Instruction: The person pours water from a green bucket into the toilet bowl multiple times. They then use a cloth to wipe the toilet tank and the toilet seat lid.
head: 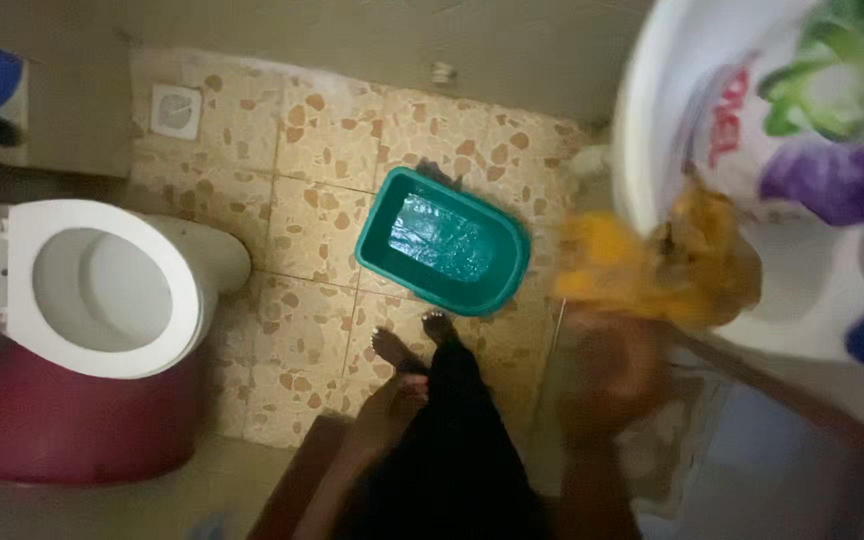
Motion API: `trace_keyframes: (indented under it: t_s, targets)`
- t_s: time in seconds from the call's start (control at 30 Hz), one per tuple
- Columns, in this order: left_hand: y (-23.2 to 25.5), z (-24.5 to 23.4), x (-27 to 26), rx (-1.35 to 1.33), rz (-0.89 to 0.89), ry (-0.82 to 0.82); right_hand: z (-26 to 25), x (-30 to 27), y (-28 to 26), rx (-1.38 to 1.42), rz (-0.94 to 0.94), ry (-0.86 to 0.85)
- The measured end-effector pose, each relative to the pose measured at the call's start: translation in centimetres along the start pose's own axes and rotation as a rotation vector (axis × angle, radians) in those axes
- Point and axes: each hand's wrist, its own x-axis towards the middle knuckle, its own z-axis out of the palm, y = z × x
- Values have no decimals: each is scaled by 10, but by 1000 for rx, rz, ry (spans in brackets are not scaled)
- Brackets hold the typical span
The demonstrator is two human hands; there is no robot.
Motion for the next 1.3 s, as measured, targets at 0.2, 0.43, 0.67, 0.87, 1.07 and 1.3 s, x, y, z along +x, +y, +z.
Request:
trace_keyframes:
  t_s: [0.2,0.43,0.67,0.87,1.07,1.3]
  targets:
    - [-8,-17,96,-383,-223,254,166,-49,102,101,36,-530]
    - [-155,-63,218,521,331,754,346,-74,388,-144,399,-591]
    - [-331,-124,278,864,-127,599,506,-70,504,-326,359,-636]
    - [-294,-116,263,621,-383,169,574,-129,511,-431,289,-848]
    - [-163,-102,258,-89,-368,858,586,-90,502,-528,235,-907]
    - [-113,-113,287,-216,-144,1005,598,-126,461,-410,41,-1190]
